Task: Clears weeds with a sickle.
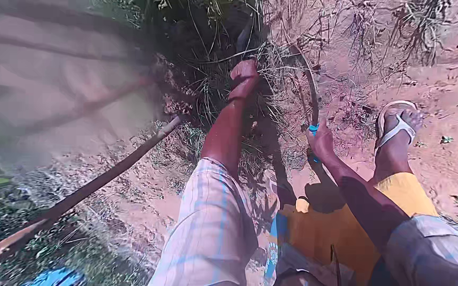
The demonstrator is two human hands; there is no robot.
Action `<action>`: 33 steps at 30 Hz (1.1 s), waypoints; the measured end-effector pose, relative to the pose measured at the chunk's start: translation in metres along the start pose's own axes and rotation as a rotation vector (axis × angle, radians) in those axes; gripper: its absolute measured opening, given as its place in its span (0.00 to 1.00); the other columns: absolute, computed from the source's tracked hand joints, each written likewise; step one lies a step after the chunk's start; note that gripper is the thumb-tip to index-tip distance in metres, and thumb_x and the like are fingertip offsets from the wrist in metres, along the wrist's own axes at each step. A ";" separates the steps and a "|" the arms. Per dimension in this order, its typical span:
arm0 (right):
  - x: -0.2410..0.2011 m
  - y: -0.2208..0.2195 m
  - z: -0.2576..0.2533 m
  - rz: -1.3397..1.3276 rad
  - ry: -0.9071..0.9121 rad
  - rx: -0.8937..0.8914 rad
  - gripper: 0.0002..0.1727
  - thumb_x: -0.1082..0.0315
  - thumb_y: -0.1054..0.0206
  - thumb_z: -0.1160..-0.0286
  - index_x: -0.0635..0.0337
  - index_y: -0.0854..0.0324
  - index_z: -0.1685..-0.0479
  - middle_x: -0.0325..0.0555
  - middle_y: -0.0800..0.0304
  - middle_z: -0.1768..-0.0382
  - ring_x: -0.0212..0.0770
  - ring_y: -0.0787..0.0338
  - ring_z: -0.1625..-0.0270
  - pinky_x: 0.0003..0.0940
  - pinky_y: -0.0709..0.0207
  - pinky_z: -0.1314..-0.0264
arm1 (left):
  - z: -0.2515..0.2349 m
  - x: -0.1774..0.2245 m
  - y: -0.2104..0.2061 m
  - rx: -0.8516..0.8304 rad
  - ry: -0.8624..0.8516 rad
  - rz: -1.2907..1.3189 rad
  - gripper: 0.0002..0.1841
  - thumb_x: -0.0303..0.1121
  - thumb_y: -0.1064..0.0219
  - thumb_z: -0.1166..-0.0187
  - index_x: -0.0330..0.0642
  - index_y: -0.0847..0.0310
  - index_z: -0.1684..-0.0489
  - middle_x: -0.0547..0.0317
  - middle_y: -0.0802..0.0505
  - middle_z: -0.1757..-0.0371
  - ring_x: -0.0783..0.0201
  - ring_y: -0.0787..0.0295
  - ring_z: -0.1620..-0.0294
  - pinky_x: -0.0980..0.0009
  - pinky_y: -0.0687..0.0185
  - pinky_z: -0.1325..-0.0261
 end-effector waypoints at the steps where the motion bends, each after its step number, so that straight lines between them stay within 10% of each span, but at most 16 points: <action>1: 0.017 -0.015 0.020 0.053 -0.035 -0.079 0.30 0.67 0.35 0.16 0.76 0.38 0.21 0.76 0.12 0.48 0.73 0.11 0.41 0.66 0.23 0.36 | 0.000 0.001 0.003 0.001 -0.015 -0.010 0.19 0.31 0.41 0.13 0.32 0.20 0.29 0.31 0.15 0.27 0.35 0.23 0.21 0.35 0.32 0.22; 4: 0.059 -0.043 0.096 0.141 -0.239 -0.352 0.37 0.64 0.39 0.14 0.67 0.46 0.09 0.72 0.14 0.36 0.68 0.13 0.31 0.61 0.26 0.26 | 0.006 -0.001 0.003 -0.020 -0.047 -0.012 0.19 0.30 0.37 0.18 0.36 0.19 0.30 0.33 0.14 0.28 0.35 0.22 0.22 0.35 0.31 0.23; 7: 0.066 -0.020 0.108 0.016 -0.250 -0.213 0.34 0.66 0.36 0.18 0.72 0.38 0.15 0.73 0.12 0.42 0.67 0.11 0.36 0.60 0.25 0.29 | 0.010 -0.005 0.008 -0.016 -0.074 0.018 0.19 0.29 0.34 0.20 0.35 0.17 0.33 0.32 0.13 0.30 0.35 0.21 0.24 0.34 0.31 0.24; 12: -0.025 0.047 0.011 -0.259 0.166 0.191 0.33 0.66 0.34 0.20 0.74 0.39 0.20 0.66 0.14 0.57 0.59 0.11 0.61 0.58 0.18 0.55 | 0.001 -0.007 -0.002 0.023 -0.078 0.060 0.18 0.29 0.37 0.17 0.30 0.19 0.31 0.28 0.15 0.29 0.34 0.22 0.22 0.37 0.33 0.21; 14: -0.047 0.030 -0.019 -0.251 0.123 0.139 0.35 0.67 0.35 0.19 0.75 0.42 0.16 0.71 0.13 0.46 0.63 0.09 0.48 0.60 0.19 0.40 | -0.001 -0.012 -0.009 0.011 -0.070 0.001 0.19 0.29 0.41 0.14 0.29 0.22 0.28 0.27 0.16 0.28 0.32 0.24 0.21 0.36 0.34 0.20; 21: 0.084 -0.050 0.088 -0.011 -0.274 -0.259 0.36 0.66 0.35 0.18 0.69 0.41 0.12 0.71 0.13 0.39 0.66 0.12 0.35 0.60 0.24 0.28 | 0.011 -0.028 -0.003 0.029 -0.119 0.072 0.19 0.27 0.41 0.16 0.36 0.21 0.28 0.31 0.13 0.31 0.33 0.21 0.24 0.33 0.30 0.25; 25: 0.065 -0.010 0.099 -0.113 -0.160 -0.068 0.31 0.68 0.35 0.23 0.76 0.32 0.22 0.70 0.10 0.50 0.59 0.08 0.48 0.55 0.20 0.38 | 0.007 -0.031 -0.013 0.031 -0.114 0.038 0.20 0.29 0.38 0.17 0.35 0.22 0.27 0.31 0.14 0.30 0.32 0.21 0.23 0.32 0.31 0.24; 28: 0.001 0.009 0.037 -0.295 0.097 0.094 0.23 0.67 0.34 0.19 0.70 0.32 0.31 0.59 0.17 0.63 0.52 0.13 0.67 0.51 0.18 0.63 | 0.003 -0.033 -0.014 0.072 -0.122 0.035 0.21 0.29 0.38 0.18 0.33 0.23 0.27 0.28 0.15 0.30 0.31 0.22 0.23 0.31 0.32 0.25; 33: 0.018 -0.054 0.020 -0.077 -0.008 -0.074 0.33 0.67 0.34 0.17 0.71 0.41 0.16 0.75 0.13 0.48 0.72 0.11 0.46 0.68 0.21 0.42 | 0.018 -0.029 -0.027 -0.026 -0.154 0.007 0.21 0.31 0.47 0.08 0.31 0.28 0.23 0.26 0.17 0.27 0.30 0.24 0.21 0.34 0.34 0.21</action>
Point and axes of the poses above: each hand's wrist, its own z-axis away from the middle knuckle, its own y-axis out of the back of the hand, x = y × z, the point moved 6 cm from there along -z, towards the middle knuckle
